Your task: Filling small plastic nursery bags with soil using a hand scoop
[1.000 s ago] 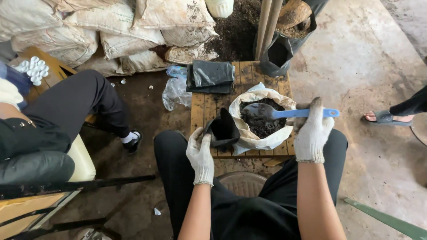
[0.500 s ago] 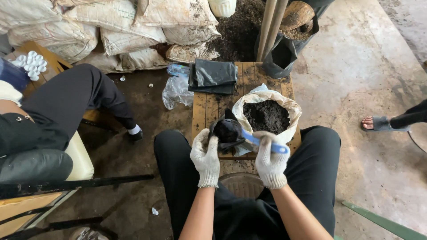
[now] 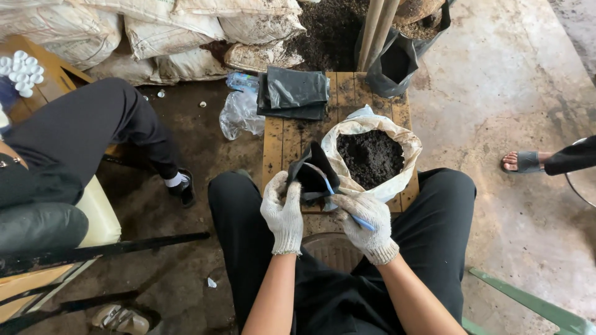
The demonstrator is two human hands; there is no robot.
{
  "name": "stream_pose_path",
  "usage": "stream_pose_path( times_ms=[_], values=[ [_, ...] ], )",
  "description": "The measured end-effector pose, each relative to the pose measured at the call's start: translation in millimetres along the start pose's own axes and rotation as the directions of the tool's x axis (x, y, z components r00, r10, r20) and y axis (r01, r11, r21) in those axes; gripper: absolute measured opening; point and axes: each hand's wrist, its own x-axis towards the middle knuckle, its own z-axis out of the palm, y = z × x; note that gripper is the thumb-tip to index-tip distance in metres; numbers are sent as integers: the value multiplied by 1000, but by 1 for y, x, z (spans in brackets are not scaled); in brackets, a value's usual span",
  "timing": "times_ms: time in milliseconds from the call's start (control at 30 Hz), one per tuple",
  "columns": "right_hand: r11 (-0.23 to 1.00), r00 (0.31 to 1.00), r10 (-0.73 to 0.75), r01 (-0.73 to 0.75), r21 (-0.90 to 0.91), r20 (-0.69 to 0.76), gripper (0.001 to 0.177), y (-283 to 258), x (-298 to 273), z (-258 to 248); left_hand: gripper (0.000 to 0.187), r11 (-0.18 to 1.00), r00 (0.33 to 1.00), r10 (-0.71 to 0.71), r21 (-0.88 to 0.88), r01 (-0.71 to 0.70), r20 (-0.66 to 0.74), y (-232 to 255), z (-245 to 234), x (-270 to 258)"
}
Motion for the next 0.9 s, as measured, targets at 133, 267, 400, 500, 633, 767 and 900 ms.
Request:
stream_pose_path(
  times_ms=[133,267,400,500,633,767,900],
  values=[
    [998,998,-24,27,-56,57,20,4,-1,0,32,998,998,59,2,-59,12,-3,-7,-3],
    [998,998,-40,41,-42,41,14,5,3,4,31,976,980,185,101,-192,72,6,-8,2],
    [988,998,-46,54,-146,52,12,-6,6,-4,32,917,935,319,200,-346,157,13,-18,1],
    [968,997,-81,75,-240,-17,10,-10,11,-6,29,877,904,410,218,-428,124,10,-19,1],
    [974,996,-83,72,-214,-40,13,-13,6,1,30,879,898,416,192,-437,143,12,-19,6],
    [975,998,-42,32,-218,-42,9,-16,8,3,33,897,912,380,179,-404,154,2,-22,9],
    [983,995,93,-87,-163,25,12,-18,9,1,30,898,920,368,207,-389,131,13,-20,7]
  ],
)
